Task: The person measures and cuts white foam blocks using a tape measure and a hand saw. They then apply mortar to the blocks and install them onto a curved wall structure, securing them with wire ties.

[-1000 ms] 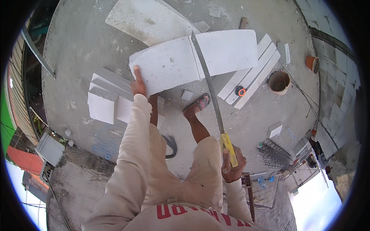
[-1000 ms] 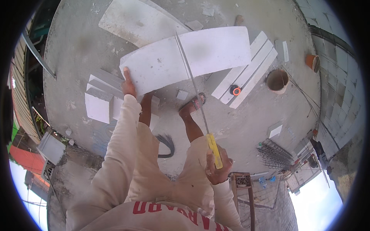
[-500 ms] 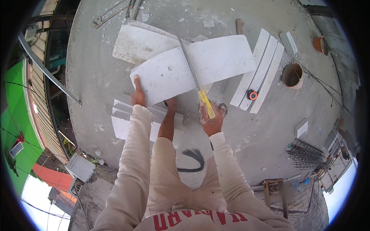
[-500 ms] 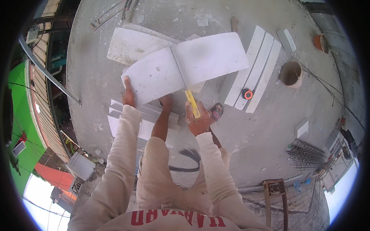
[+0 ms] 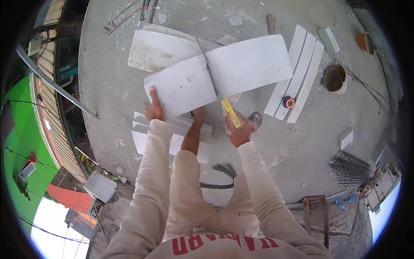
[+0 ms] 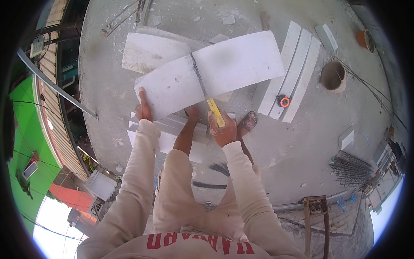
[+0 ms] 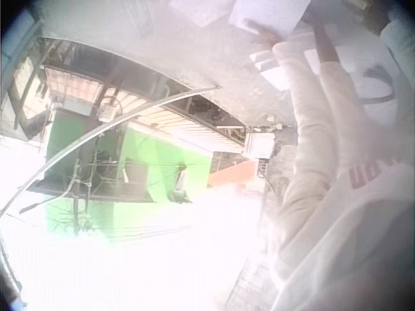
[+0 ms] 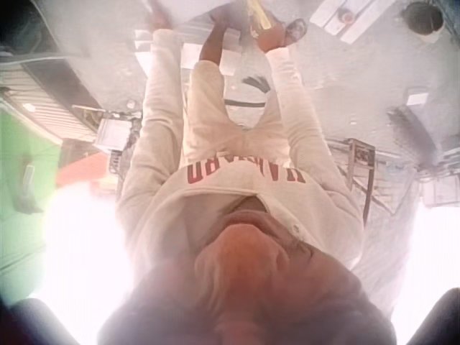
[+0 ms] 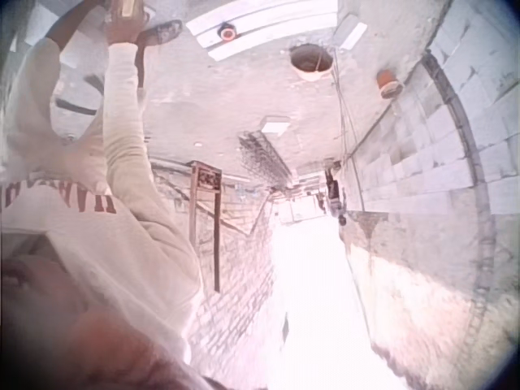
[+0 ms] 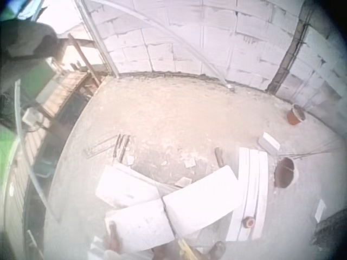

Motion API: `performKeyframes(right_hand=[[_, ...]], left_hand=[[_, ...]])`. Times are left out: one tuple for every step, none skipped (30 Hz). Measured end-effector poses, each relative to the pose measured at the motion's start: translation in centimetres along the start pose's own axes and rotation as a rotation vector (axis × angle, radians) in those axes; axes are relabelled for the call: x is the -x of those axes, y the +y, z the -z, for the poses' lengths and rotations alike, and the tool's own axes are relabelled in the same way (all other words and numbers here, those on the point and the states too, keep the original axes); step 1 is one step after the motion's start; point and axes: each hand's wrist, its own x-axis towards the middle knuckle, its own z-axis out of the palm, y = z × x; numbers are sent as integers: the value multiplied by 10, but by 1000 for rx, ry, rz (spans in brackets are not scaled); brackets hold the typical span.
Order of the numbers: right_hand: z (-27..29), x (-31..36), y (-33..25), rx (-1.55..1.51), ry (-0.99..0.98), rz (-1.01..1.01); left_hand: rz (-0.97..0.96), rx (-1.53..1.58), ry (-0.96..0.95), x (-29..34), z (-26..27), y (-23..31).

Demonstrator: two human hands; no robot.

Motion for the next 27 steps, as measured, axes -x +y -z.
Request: performKeyframes(right_hand=[[1,6,-1,130,51,135],[4,13,-3,261,103,270],[8,21,-5,392,156,405],[10,27,-10,345,194,400],[13,37,-15,298,234,396],[15,45,-22,250,275,392],[16,49,-29,166,288,347],[22,51,-30,209,310,354],[33,51,-29,253,332,361],[41,50,-28,295,371,366],[44,48,-28,200,399,291],[48,47,-26,200,425,303],[52,45,-20,198,452,317],[53,46,-17,194,472,333],[53,49,-15,139,479,278],[54,54,-12,86,496,221],[56,61,-11,32,512,164],[58,69,-12,47,538,153],[61,78,-14,61,553,145],[61,85,-15,72,564,138],[61,94,-15,15,601,70],[64,100,-11,23,633,77],[69,110,-6,30,665,75],[72,118,-1,39,696,71],[72,120,0,46,736,100],[73,125,-3,26,730,66],[74,128,-6,7,726,31]], left_hand=[[-15,-64,38,2,5,-7],[1,-64,-12,1,9,-11],[16,-64,-63,-2,15,-12],[28,-56,-107,-7,20,-11],[20,-90,-124,-16,21,-11],[-5,-47,-126,-29,21,-13],[-29,2,-126,-50,18,-20],[-53,47,-128,-60,18,-18],[-94,-23,-126,-73,22,-14],[-145,-95,-136,-78,25,8],[-195,-164,-141,-85,28,24],[-228,-190,-164,-92,28,34],[-264,-214,-183,-101,28,43],[-298,-237,-197,-113,32,49],[-265,-322,-194,-134,32,47],[-319,-354,-195,-135,25,50],[-375,-387,-196,-130,22,52],[-432,-418,-196,-126,19,55],[-442,-450,-166,-128,19,50],[-451,-480,-131,-135,20,42],[-458,-510,-94,-143,20,38],[-476,-530,-70,-139,13,48],[-492,-559,-50,-126,9,60],[-508,-588,-29,-112,4,71],[-561,-574,-63,-101,-2,87],[-605,-562,-99,-91,-8,100],[-649,-549,-136,-84,-15,109]])
